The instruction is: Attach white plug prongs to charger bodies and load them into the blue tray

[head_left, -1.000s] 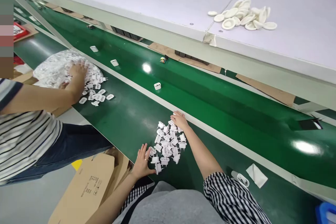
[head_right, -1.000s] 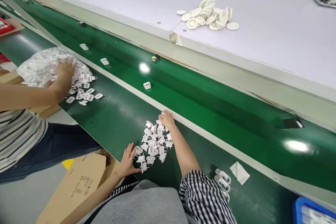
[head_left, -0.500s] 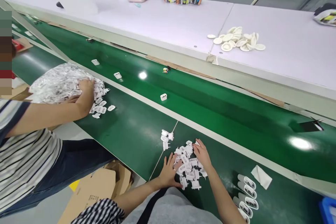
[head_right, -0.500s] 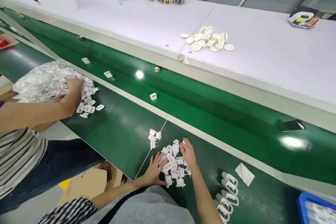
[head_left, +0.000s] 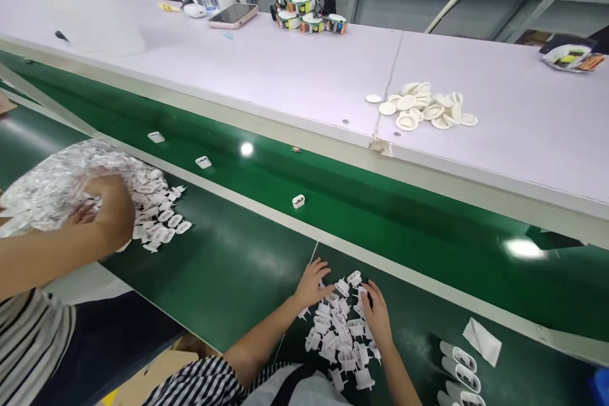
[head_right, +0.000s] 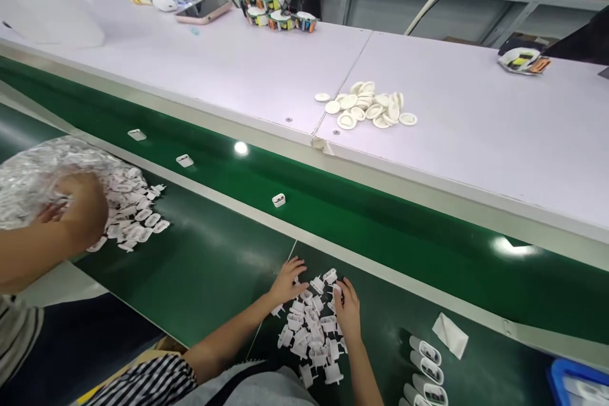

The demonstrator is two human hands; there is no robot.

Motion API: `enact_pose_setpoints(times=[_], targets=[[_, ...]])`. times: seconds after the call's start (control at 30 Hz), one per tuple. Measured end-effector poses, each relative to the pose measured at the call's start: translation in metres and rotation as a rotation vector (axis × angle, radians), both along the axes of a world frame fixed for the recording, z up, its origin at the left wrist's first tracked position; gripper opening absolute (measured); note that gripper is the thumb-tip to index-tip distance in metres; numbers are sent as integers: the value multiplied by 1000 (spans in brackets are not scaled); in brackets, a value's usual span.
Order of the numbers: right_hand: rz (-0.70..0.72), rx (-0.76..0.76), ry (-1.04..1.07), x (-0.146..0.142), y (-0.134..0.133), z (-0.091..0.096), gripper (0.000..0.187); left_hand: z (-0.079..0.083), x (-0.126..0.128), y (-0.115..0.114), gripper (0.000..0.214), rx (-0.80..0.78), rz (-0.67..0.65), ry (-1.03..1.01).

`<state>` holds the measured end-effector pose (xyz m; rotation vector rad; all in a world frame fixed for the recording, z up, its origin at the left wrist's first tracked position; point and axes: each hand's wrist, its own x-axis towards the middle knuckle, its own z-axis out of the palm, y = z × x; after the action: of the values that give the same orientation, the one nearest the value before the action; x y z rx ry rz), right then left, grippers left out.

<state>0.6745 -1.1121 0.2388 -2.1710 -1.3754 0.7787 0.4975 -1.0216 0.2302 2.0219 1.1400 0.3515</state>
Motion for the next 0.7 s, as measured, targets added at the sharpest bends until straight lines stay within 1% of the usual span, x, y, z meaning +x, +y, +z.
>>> enact_pose_setpoints(times=[0.07,0.13,0.17,0.2,0.23,0.27,0.33,0.37,0.4,0.43,0.5,0.57,0.63,0.7], targets=[[-64,34,-39,2,9,2,50,0,13,-17,37,-21,-92,-27],[-78,43,-118,4,23,5,50,-1,20,-26,39,-18,-137,-64],[-48,34,-163,3,32,7,50,-2,22,-25,39,6,-129,-90],[10,14,-205,2,41,9,49,-3,23,-19,38,46,-81,-117],[91,-14,-239,1,50,11,47,-3,23,-8,36,98,15,-139],[186,-49,-262,-1,57,13,44,-3,23,9,36,155,150,-148],[379,-129,-277,-5,68,16,38,-2,24,54,38,247,464,-119],[459,-163,-278,-7,70,17,35,0,24,78,43,266,553,-82],[518,-188,-280,-8,70,17,31,3,24,102,47,262,568,-40],[553,-204,-286,-9,68,18,29,6,25,123,50,237,544,16],[561,-206,-308,-11,59,21,26,12,27,154,44,159,467,153],[504,-171,-331,-13,44,28,25,17,29,167,36,112,431,205],[415,-105,-346,-15,25,40,26,22,32,169,34,80,405,224],[316,-17,-337,-18,-2,55,28,27,36,168,34,44,367,247]])
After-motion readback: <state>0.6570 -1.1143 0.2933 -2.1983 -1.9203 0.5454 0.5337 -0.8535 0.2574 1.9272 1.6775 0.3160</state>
